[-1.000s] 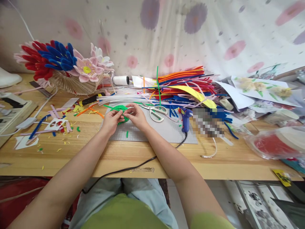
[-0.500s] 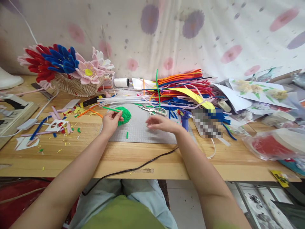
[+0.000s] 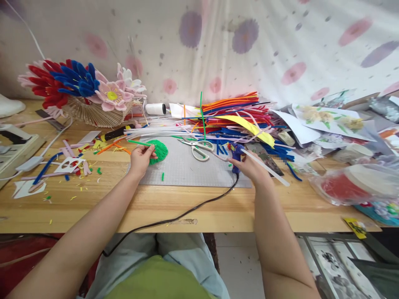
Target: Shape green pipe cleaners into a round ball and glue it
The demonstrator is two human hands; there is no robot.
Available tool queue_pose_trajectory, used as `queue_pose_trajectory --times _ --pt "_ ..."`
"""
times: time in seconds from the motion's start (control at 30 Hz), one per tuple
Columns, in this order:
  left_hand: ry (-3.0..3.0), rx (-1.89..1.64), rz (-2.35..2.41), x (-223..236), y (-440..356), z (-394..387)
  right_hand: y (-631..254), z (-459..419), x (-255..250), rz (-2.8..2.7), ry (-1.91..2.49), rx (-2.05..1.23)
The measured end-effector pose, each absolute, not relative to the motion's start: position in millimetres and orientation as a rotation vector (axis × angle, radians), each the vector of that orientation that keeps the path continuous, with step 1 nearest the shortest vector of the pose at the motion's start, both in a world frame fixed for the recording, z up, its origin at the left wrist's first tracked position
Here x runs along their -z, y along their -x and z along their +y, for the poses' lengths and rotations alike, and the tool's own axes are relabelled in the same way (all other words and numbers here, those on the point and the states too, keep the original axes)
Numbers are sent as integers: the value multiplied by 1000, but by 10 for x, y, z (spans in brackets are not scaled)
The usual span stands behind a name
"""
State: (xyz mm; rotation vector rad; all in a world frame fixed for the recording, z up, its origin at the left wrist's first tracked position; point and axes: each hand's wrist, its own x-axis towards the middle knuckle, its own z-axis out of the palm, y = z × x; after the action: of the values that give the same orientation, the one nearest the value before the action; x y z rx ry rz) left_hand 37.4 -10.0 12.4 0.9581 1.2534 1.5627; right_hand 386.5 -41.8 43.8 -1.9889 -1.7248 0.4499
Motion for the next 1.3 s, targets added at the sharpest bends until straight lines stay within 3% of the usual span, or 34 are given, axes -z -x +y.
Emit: queue_pose_trajectory --times 0.27,0.53,0.87,1.3 --pt "-877 -1522 1187 -154 -413 -129 -3771 -308 -169 -1068 1882 -661" --pt "-773 -1443 1113 -192 -426 -143 -3512 -484 -602 -1495 1324 -1177" --pt "-740 -1405 1144 -255 -383 -173 -2427 -97 -385 -1618 1169 -1268" --pt "-713 -1328 1103 -262 -365 -162 -2392 -160 -328 -1675 1226 -1220"
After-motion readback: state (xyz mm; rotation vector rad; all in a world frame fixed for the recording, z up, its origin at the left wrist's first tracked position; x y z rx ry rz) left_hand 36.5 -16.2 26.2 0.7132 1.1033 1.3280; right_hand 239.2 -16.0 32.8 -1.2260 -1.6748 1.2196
